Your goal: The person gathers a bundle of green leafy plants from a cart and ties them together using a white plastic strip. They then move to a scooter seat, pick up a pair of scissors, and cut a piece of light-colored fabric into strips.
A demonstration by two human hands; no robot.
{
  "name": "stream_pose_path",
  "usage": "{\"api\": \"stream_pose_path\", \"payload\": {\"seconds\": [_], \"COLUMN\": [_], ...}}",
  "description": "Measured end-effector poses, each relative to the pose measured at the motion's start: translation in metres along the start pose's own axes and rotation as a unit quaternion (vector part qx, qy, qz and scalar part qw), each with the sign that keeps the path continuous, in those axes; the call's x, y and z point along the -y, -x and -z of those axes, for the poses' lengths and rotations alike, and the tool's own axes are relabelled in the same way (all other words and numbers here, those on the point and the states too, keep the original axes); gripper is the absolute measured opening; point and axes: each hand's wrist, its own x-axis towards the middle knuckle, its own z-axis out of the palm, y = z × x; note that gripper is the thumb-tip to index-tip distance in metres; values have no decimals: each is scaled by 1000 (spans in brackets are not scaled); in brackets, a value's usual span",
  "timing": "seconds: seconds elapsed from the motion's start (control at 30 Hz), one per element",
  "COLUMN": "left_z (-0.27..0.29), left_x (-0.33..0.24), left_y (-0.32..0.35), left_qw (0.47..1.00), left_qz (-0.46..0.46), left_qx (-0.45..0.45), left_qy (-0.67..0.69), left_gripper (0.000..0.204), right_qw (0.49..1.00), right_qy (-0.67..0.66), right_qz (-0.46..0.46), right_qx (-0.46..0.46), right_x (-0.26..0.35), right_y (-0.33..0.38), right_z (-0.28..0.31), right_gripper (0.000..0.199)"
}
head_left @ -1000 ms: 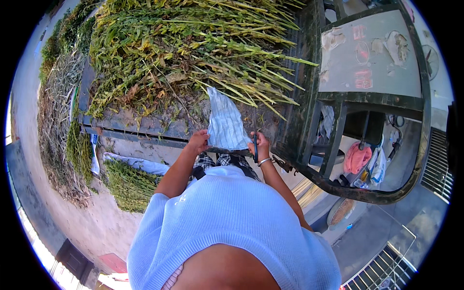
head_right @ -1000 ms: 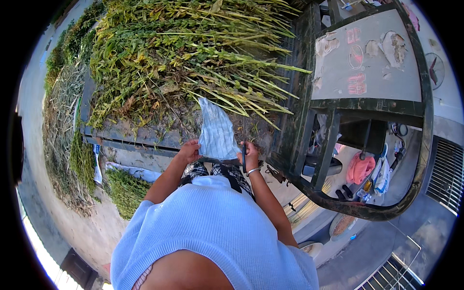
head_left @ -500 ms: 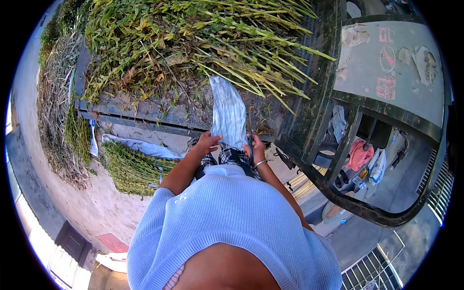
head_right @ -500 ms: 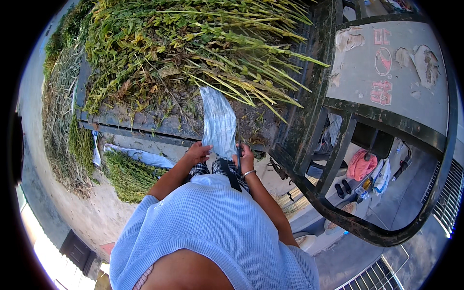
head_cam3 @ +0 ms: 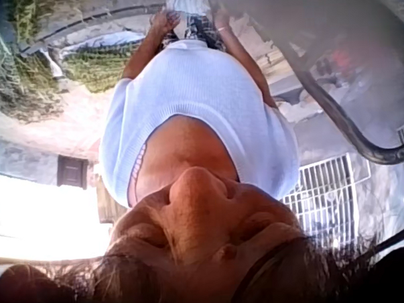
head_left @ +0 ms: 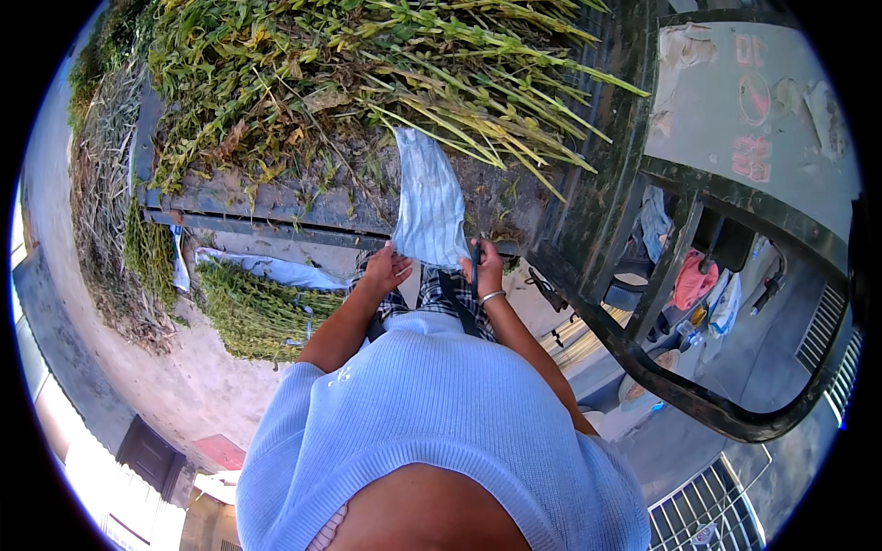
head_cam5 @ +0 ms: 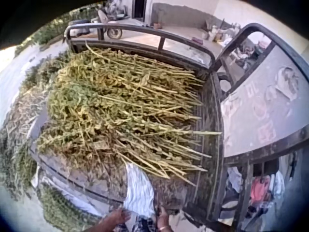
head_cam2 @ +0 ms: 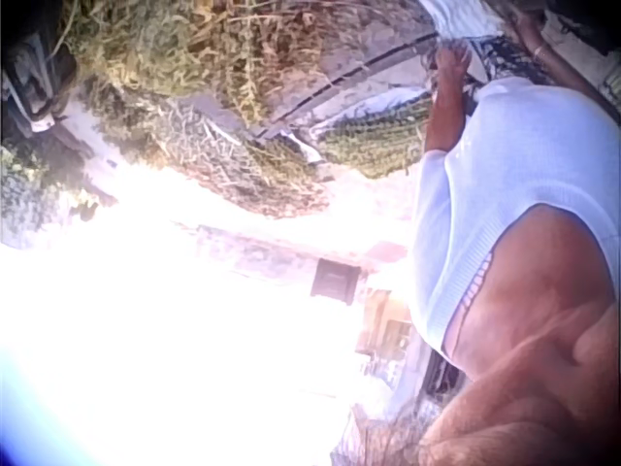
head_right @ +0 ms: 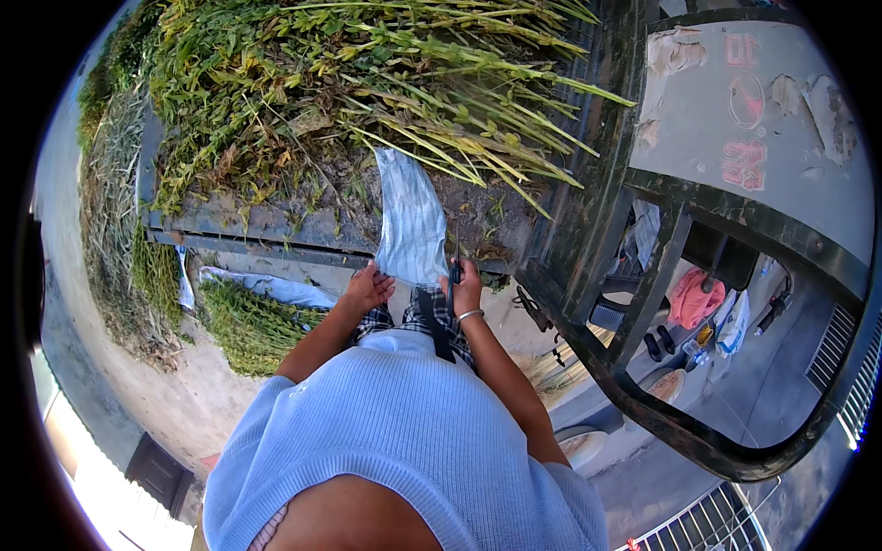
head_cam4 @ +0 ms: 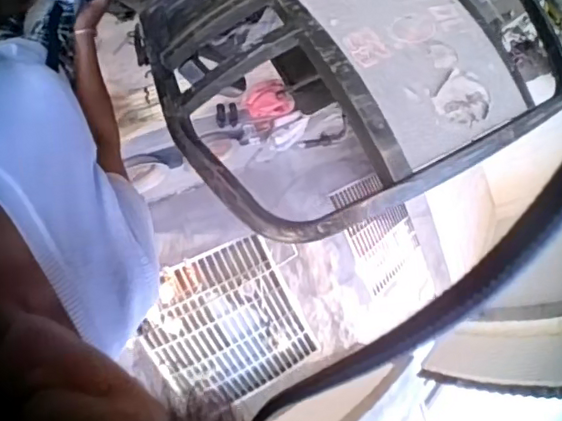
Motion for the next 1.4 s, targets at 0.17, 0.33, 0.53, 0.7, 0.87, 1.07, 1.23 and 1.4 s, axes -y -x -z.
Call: {"api": "stream_pose_path", "payload": {"seconds": [0.17, 0.33, 0.53, 0.7, 0.87, 1.07, 1.23, 1.4], "left_z": [-1, -25, -51, -46, -55, -50, -59, -63], "left_x": [19, 34, 41, 45, 40, 44, 37, 30], "left_y": [10, 13, 3, 5, 24, 22, 37, 41], "left_qw": [994, 975, 980, 984, 987, 993, 995, 989], "left_qz": [59, 139, 66, 65, 63, 33, 62, 82], "left_qx": [91, 159, 186, 168, 151, 118, 75, 122], "left_qy": [9, -65, -31, -3, -9, 2, 23, -33], "left_gripper": [71, 65, 33, 23, 19, 12, 9, 16], "right_qw": [999, 997, 993, 991, 975, 991, 993, 994], "right_qy": [-20, -51, 30, -44, -194, -119, -104, -83], "right_qz": [-1, 0, 85, 82, -78, -15, 14, 57], "right_qx": [-26, -66, -80, -93, -73, -55, -47, -53], "right_x": [-12, -45, -43, -54, -30, -37, -42, -42], "right_y": [6, 11, 25, 30, 25, 18, 18, 26], "right_z": [-20, -28, -26, -25, -22, -19, -20, -20], "right_gripper": [45, 47, 50, 46, 42, 42, 43, 42]}}
